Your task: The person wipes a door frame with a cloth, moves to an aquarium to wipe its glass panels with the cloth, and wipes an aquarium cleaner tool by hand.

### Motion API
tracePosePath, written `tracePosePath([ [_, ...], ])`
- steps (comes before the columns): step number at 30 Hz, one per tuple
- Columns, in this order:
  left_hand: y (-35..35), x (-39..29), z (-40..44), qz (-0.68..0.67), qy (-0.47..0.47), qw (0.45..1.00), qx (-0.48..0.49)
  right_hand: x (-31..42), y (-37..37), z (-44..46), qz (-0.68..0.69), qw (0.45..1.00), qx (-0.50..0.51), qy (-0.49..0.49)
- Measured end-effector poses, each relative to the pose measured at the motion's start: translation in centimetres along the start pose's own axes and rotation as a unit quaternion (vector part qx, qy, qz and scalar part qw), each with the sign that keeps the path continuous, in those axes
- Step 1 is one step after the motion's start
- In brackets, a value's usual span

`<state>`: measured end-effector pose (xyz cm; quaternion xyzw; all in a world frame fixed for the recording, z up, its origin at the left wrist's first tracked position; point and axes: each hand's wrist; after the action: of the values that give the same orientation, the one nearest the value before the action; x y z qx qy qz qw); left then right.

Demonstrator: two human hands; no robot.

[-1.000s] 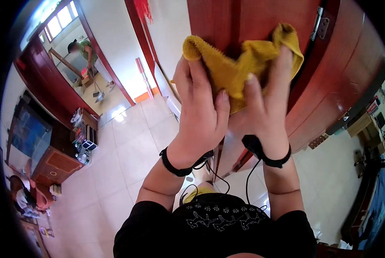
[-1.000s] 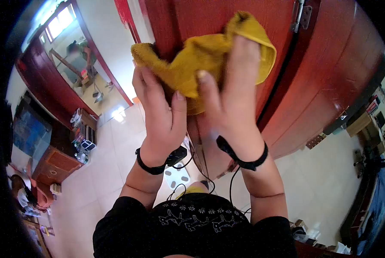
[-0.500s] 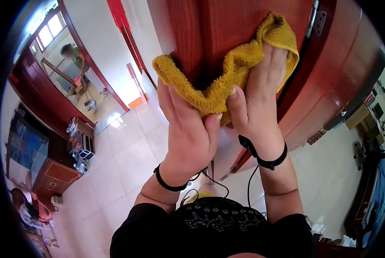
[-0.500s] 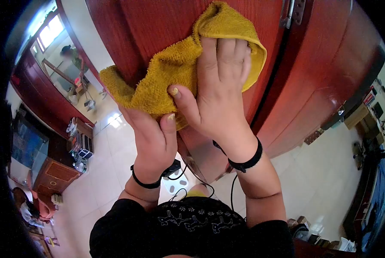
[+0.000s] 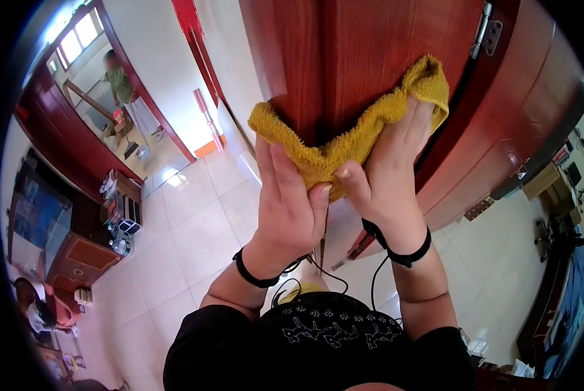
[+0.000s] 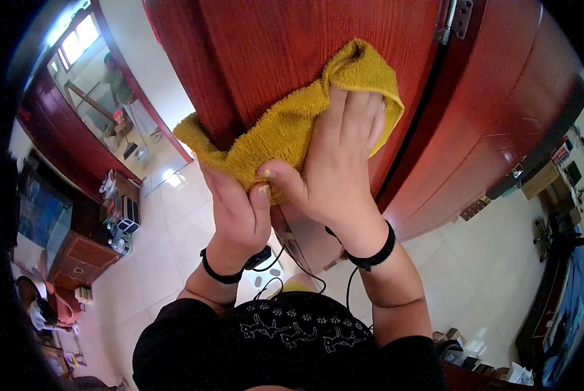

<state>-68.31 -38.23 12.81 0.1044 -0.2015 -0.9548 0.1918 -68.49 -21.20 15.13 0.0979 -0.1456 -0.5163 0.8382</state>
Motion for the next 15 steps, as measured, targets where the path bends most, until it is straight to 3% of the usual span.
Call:
tracePosePath([
  [4,-0.4,-0.1,-1.3,0.036,-0.001,0.999,-0.012,0.7,0.4,-1.3,0.007,0.997,0.052,-0.052],
  [15,-0.8,-2.3,-5.2,0.044,0.117,0.992,0.002,1.9,-1.2,-7.3,0.050,0.984,0.123,-0.119],
])
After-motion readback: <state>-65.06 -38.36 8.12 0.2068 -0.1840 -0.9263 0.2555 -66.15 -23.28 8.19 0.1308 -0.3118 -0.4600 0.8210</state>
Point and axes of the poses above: each hand's wrist, its own z-axis towards the middle knuckle, its own y-axis out of the back of the hand, x = y × z, and after that the axes turned 6 degrees about -y, right-handed
